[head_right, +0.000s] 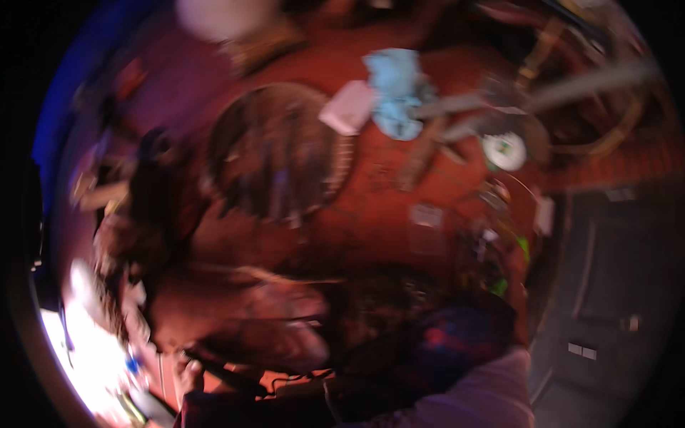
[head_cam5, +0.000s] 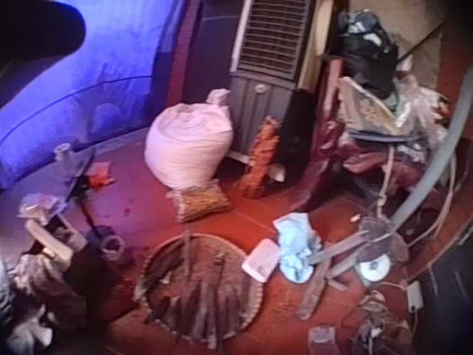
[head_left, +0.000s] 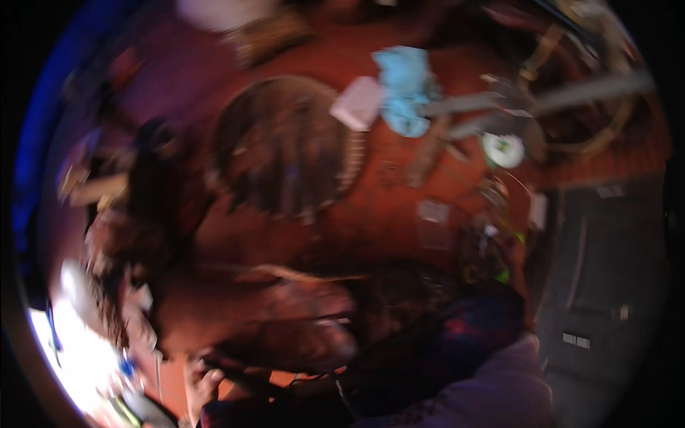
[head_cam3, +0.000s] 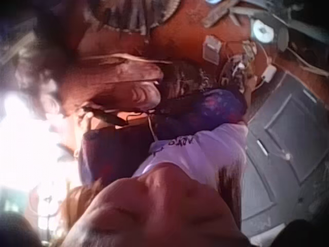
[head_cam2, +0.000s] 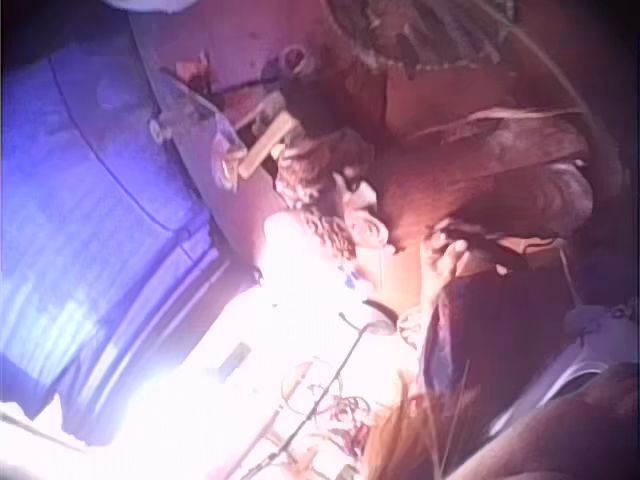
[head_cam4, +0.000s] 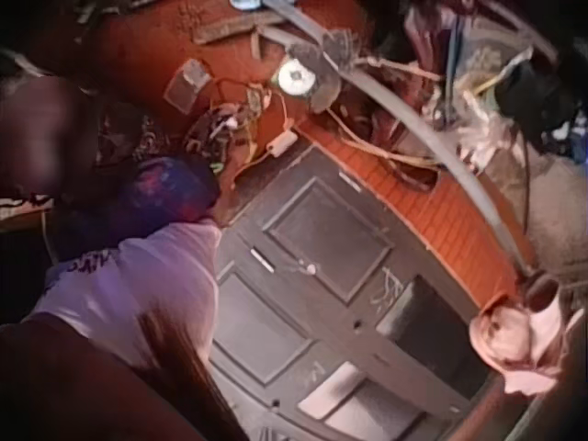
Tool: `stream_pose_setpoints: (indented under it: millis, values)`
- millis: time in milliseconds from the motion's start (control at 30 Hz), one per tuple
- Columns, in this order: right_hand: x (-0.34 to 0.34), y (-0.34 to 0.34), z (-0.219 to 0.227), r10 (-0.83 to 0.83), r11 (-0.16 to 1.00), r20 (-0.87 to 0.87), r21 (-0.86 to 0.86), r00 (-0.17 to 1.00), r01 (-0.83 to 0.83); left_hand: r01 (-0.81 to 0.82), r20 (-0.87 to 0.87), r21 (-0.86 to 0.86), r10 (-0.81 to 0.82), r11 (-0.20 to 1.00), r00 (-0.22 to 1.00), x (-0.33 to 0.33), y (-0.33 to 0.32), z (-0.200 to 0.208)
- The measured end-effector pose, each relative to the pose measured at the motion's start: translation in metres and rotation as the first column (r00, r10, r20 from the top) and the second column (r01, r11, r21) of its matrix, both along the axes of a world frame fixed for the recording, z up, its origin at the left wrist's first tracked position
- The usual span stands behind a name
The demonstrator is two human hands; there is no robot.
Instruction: The person carves a wooden sculpture using a rotary power tool and a chisel. They switch between tools to refine the details of the wood piece and wipe away debris with their hands.
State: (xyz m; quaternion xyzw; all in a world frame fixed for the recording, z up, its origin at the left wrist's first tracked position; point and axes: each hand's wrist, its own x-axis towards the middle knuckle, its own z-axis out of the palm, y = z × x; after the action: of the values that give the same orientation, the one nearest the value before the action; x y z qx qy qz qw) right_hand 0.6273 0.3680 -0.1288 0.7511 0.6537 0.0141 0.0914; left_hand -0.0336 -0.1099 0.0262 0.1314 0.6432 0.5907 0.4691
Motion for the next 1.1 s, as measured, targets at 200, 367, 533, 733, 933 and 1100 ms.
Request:
stream_pose_setpoints:
  millis: [200,367,533,733,933,1100]
  values:
    - [-0.016,-0.053,0.013,-0.115,0.978,-0.228,0.145,0.967,0.15,-0.082,-0.279,-0.017,0.074,0.996,0.957,-0.001,0.012,-0.078]
    - [0.0,-0.065,0.007,-0.298,0.885,-0.846,-0.071,0.443,0.459,-0.092,-0.295,-0.109,0.056,0.99,0.954,0.009,0.026,-0.084]
    - [0.016,-0.097,-0.002,-0.152,0.988,-0.506,-0.071,0.849,0.135,-0.065,-0.269,-0.139,0.026,0.988,0.963,0.01,0.036,-0.088]
    - [-0.014,-0.09,0.02,-0.031,0.999,-0.247,-0.026,0.968,0.025,-0.03,-0.263,-0.126,-0.004,0.992,0.965,0.006,0.038,-0.074]
    - [-0.024,-0.085,0.034,-0.015,0.993,-0.086,-0.118,0.996,0.005,-0.032,-0.221,-0.09,0.012,0.995,0.975,0.002,0.026,-0.065]
    - [-0.14,-0.042,0.11,0.181,0.969,-0.341,-0.097,0.922,-0.226,-0.017,-0.167,0.001,0.017,1.0,0.986,-0.012,0.009,-0.041]
